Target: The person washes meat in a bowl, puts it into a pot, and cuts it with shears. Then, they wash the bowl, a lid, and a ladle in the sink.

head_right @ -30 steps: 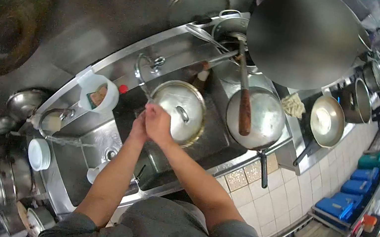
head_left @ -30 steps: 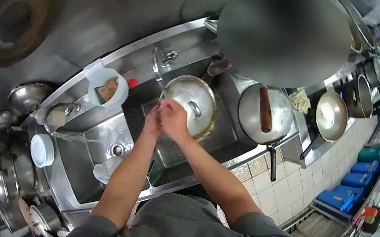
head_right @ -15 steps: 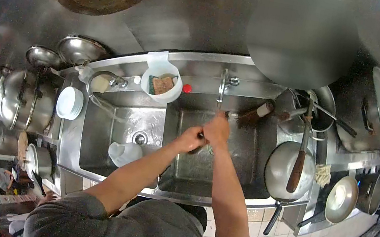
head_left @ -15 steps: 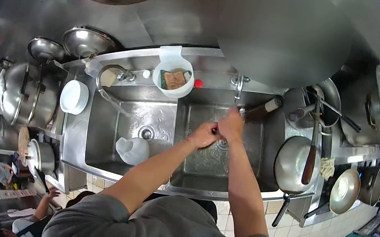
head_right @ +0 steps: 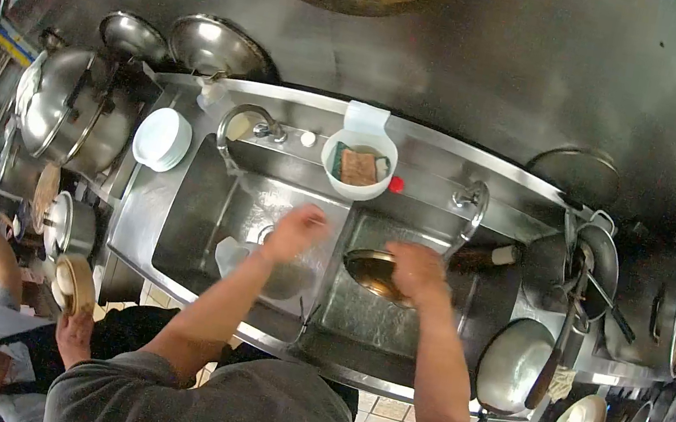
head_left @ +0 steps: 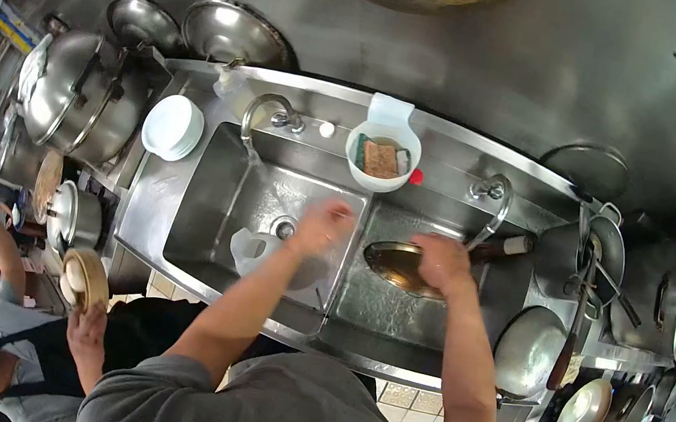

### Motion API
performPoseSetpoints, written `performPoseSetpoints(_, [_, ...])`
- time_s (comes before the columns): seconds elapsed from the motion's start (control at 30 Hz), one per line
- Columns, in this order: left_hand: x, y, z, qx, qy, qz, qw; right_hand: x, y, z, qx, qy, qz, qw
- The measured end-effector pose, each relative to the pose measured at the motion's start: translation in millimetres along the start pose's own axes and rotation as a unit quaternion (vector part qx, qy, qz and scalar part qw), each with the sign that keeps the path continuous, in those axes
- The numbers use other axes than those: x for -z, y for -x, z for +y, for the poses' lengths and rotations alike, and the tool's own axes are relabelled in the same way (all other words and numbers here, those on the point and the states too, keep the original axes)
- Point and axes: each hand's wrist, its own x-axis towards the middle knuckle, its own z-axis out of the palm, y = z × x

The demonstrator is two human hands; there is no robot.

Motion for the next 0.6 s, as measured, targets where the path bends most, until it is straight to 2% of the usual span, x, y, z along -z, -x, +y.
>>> performPoseSetpoints(0.03, [42.7,-10.4,-15.6,0.094,0.091,0.055,0.990,4.2,2.2,9.4,-0.022,-0.008,0.027,0.999])
performPoseSetpoints(0.07, [85.6,-15.9,3.1,0.121,0.206,0.105,0.965,7.6,6.3,17.6,-0.045,-0.015,0.052,0.997])
performPoseSetpoints(0.1, [122.7,-41.2,-12.9,0.174,0.118,0.162,0.964,8.0,8.4,27.2,-0.042,-0.011,0.050,0.998])
performPoseSetpoints(0.13, [149.4,-56.0,-4.1,0.177,0.046,0.171,0.968,7.5,8.7,36.9,-0.066,0.004,0.057,0.996])
performPoseSetpoints(0.2, [216.4,-121.4,-111.3,0.147,0.193,0.100,0.965,8.8,8.4,34.2,-0.098,0.021,0.064,0.993])
performPoseSetpoints(0.23, [249.2,-156.1,-147.4,0.196,0.198,0.140,0.950,13.1,11.0,24.7,-0.113,0.013,0.082,0.990])
performPoseSetpoints(0.27, [254.8,-184.9,-168.8,0.247,0.200,0.170,0.933,12.7,18.7,16.7,-0.137,0.004,0.101,0.985])
performPoseSetpoints(0.33, [206.5,-157.8,-27.2,0.222,0.025,0.167,0.960,7.7,30.2,5.5,-0.149,0.023,0.106,0.983])
performPoseSetpoints(0.37, [202.6,-164.3,-23.0,0.228,-0.003,0.174,0.958,-1.5,38.9,8.9,-0.136,0.043,0.122,0.982])
performPoseSetpoints(0.4, [216.8,-179.6,-55.5,0.202,0.024,0.139,0.969,-2.5,46.2,3.9,-0.144,0.064,0.122,0.980])
performPoseSetpoints(0.43, [223.2,-183.5,-76.5,0.126,0.146,0.111,0.975,-4.5,54.4,-0.7,-0.149,0.082,0.119,0.978])
performPoseSetpoints(0.47, [224.8,-191.0,-81.7,0.150,0.170,0.121,0.967,-7.6,63.6,-2.2,-0.177,0.084,0.115,0.974])
performPoseSetpoints(0.5, [222.8,-184.2,-86.2,0.112,0.272,0.088,0.952,-9.9,70.7,-2.2,-0.158,0.083,0.141,0.974])
performPoseSetpoints(0.53, [213.7,-175.0,-91.7,0.095,0.279,0.164,0.941,-12.9,76.5,-0.8,-0.132,0.080,0.169,0.974])
performPoseSetpoints(0.57, [231.4,-180.2,-141.1,-0.014,0.113,0.127,0.985,-25.2,80.8,4.7,-0.111,0.064,0.207,0.970])
performPoseSetpoints(0.6, [251.4,-184.8,-185.1,-0.125,-0.058,0.090,0.986,-29.2,83.0,5.1,-0.113,0.061,0.209,0.969])
